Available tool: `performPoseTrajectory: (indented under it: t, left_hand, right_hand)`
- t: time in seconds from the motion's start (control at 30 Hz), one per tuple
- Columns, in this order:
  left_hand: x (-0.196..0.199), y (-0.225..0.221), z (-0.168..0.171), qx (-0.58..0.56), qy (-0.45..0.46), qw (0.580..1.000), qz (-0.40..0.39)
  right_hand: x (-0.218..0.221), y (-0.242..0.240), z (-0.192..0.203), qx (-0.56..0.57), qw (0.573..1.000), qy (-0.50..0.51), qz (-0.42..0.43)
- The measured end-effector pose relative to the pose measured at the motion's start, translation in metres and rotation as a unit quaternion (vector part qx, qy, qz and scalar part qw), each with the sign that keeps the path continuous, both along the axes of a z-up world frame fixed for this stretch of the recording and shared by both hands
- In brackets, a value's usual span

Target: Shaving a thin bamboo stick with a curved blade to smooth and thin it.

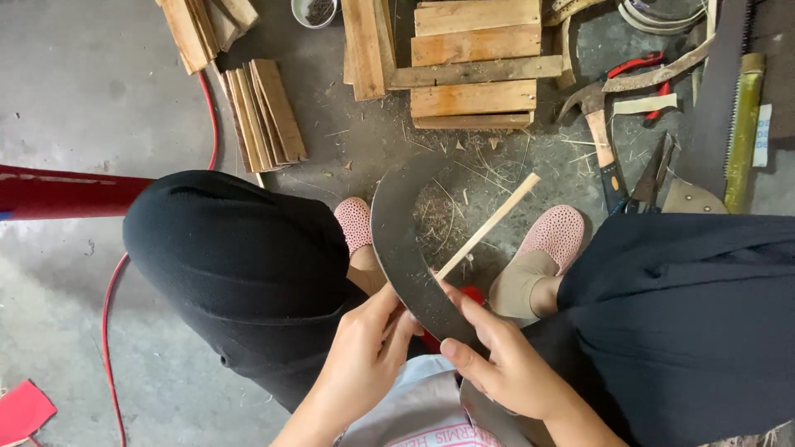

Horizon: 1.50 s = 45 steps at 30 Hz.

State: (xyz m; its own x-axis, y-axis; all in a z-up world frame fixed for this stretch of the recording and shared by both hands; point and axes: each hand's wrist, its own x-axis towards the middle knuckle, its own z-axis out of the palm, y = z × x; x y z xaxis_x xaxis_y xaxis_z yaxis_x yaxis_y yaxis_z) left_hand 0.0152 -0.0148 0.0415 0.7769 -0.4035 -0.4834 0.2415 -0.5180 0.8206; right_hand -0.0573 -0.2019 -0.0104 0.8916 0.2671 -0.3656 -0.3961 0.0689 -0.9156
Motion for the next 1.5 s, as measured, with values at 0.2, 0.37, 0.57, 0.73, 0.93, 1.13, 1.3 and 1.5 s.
performPoseTrajectory:
  t: [0.2,0.37,0.57,0.73,0.93,1.13,1.3,1.5]
  left_hand:
    - [0.002,-0.004,-0.024,0.027,-0.003,1.0,-0.009]
    - [0.002,-0.003,-0.029,0.019,-0.035,0.999,0.0]
    - [-0.003,0.004,-0.041,0.021,-0.085,0.996,-0.01]
    - [-0.011,0.009,-0.05,0.008,-0.083,0.997,0.002]
    - [-0.023,0.018,-0.052,0.005,-0.175,0.985,-0.005]
    - [-0.033,0.029,-0.031,0.006,-0.174,0.985,0.008]
    - [-0.039,0.054,-0.021,0.083,-0.006,0.996,0.028]
    - [-0.025,0.047,-0.018,0.095,-0.075,0.992,0.041]
  right_hand:
    - [0.005,-0.004,0.005,0.004,0.995,0.096,0.033]
    - [0.005,-0.007,0.001,0.044,0.99,0.127,0.048]
    - [0.006,-0.007,-0.004,0.097,0.983,0.137,0.077]
    - [0.007,0.0,-0.002,0.105,0.97,0.216,0.047]
    - [0.002,0.006,-0.004,0.114,0.958,0.259,0.045]
    - [-0.007,0.008,-0.014,0.097,0.969,0.224,0.05]
    - [-0.007,-0.035,-0.043,-0.034,0.963,0.194,-0.183]
    - [-0.024,-0.02,-0.02,0.069,0.973,0.211,-0.064]
